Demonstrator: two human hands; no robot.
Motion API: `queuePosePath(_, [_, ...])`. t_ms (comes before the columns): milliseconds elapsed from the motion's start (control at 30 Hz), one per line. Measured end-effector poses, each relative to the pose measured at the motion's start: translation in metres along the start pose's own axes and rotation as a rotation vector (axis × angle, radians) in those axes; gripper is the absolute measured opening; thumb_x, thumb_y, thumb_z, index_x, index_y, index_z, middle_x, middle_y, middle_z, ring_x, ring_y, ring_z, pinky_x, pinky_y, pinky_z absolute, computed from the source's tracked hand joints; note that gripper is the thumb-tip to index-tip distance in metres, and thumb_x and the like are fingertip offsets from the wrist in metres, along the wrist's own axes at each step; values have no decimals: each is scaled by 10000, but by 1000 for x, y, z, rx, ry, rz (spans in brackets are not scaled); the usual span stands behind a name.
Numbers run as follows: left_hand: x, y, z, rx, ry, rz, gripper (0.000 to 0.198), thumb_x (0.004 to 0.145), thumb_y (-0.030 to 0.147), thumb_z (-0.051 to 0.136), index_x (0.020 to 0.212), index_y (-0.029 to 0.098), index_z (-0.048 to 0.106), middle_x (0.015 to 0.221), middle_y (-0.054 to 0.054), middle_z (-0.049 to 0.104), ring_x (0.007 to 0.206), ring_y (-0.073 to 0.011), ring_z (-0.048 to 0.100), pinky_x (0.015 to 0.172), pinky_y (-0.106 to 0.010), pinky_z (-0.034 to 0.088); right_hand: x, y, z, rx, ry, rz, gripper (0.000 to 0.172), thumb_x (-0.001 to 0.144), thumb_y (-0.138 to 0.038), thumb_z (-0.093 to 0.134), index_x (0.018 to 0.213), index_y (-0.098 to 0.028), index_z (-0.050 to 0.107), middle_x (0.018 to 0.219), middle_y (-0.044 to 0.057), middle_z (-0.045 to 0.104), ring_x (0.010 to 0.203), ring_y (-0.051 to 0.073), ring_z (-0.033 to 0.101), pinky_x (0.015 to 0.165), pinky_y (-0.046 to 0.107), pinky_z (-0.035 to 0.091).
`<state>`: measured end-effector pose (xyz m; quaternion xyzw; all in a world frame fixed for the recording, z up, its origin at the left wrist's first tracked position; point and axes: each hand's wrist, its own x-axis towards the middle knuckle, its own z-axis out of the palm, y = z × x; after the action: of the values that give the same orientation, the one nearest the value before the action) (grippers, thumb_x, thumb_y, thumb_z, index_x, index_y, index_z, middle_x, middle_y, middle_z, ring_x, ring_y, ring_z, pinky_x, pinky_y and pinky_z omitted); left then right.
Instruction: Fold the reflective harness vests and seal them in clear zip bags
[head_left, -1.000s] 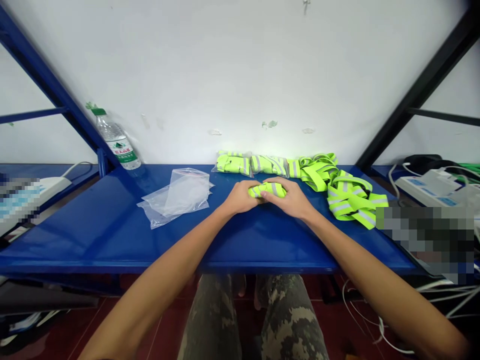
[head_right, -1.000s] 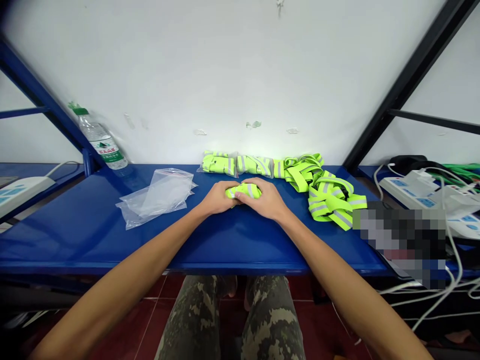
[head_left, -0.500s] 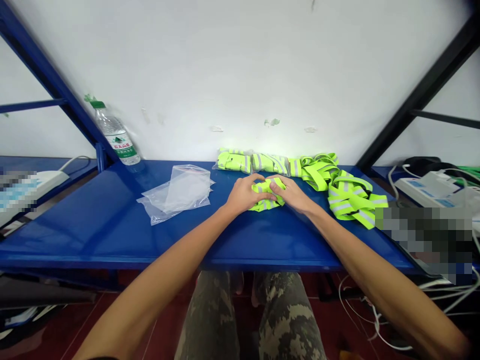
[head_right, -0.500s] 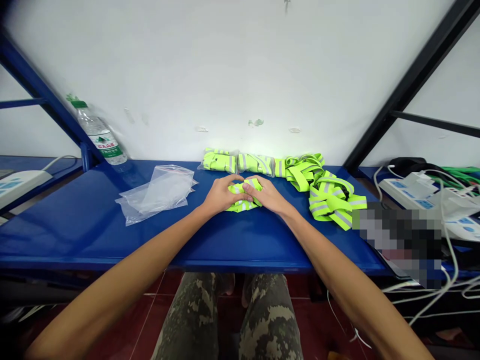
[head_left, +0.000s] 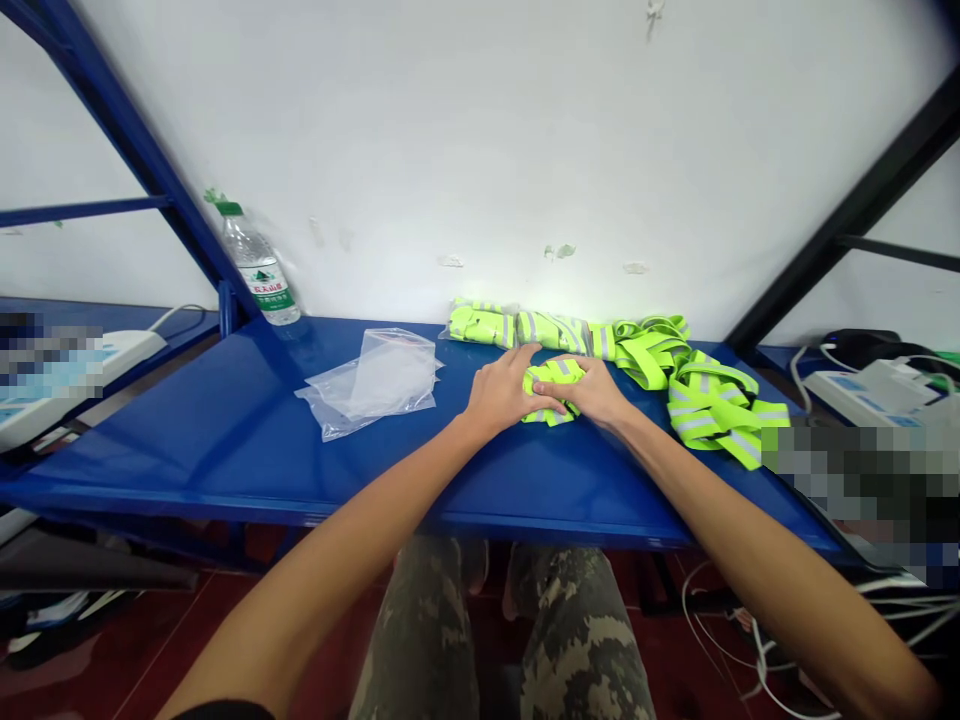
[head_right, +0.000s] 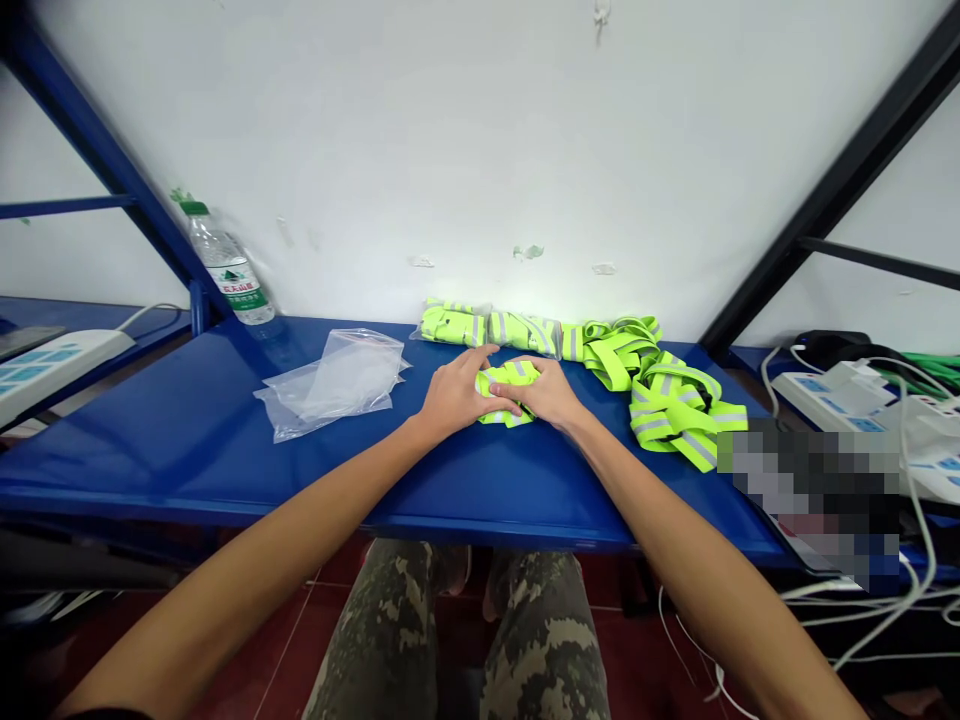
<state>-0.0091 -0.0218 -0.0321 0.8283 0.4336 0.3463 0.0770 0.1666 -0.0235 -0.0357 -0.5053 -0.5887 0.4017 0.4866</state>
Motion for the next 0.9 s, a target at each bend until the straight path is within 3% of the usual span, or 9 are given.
queuePosePath(100, [-2,-5,5,-43,109,-110,742,800,674,627,1349,190,502,1242,-127,651,1125,-273,631,928,-345,475,7,10,0,112,79,45,543,390,-347,938,825,-131,697,743,29,700,621,152,604,592,289,516])
queuePosePath(267, [2,-13,11,-49,12,-269,498,1017,514,318,1342,174,481,1130,-135,703,1093,-282,660,889,-352,470,19,23,7,260,135,92,568,364,-322,952,841,-146,699,799,41,727,689,185,657,666,329,556])
queuePosePath(400, [1,-15,6,35,33,-329,465,1030,478,307,1352,177,453,1148,-150,700,1078,-279,670,855,-330,467,21,22,16,230,34,60,715,325,-261,957,991,-178,713,840,11,720,736,181,651,699,325,551])
queuePosePath(500, [0,-14,1,83,82,-345,477,1026,496,302,1374,199,436,1172,-136,688,1074,-262,669,837,-312,470,23,20,26,209,63,15,725,304,-246,956,981,-178,705,828,1,705,737,177,635,698,323,543])
queuePosePath(700, [9,-8,-18,261,375,-196,437,1033,431,308,1341,188,502,1266,-128,625,1181,-246,557,1001,-367,428,35,19,46,173,101,-7,643,331,-254,945,917,-165,693,781,-6,688,684,164,613,658,309,534])
queuePosePath(767, [12,-12,-27,327,434,-246,364,1025,315,346,1318,199,528,1301,-132,598,1227,-276,499,1061,-448,386,38,21,50,151,110,-3,644,331,-252,945,918,-167,696,788,1,696,682,169,618,642,307,537])
queuePosePath(833, [11,-21,-35,375,419,-369,374,978,189,391,1325,207,529,1320,-155,569,1264,-333,445,1060,-561,363,39,22,51,160,134,13,654,325,-246,948,924,-174,697,804,8,706,697,181,632,641,311,547])
queuePosePath(900, [7,-32,-39,371,309,-455,482,921,104,415,1381,225,490,1336,-178,535,1261,-380,431,989,-615,409,39,23,49,174,154,30,654,318,-239,950,920,-178,699,816,13,712,711,189,644,653,318,557])
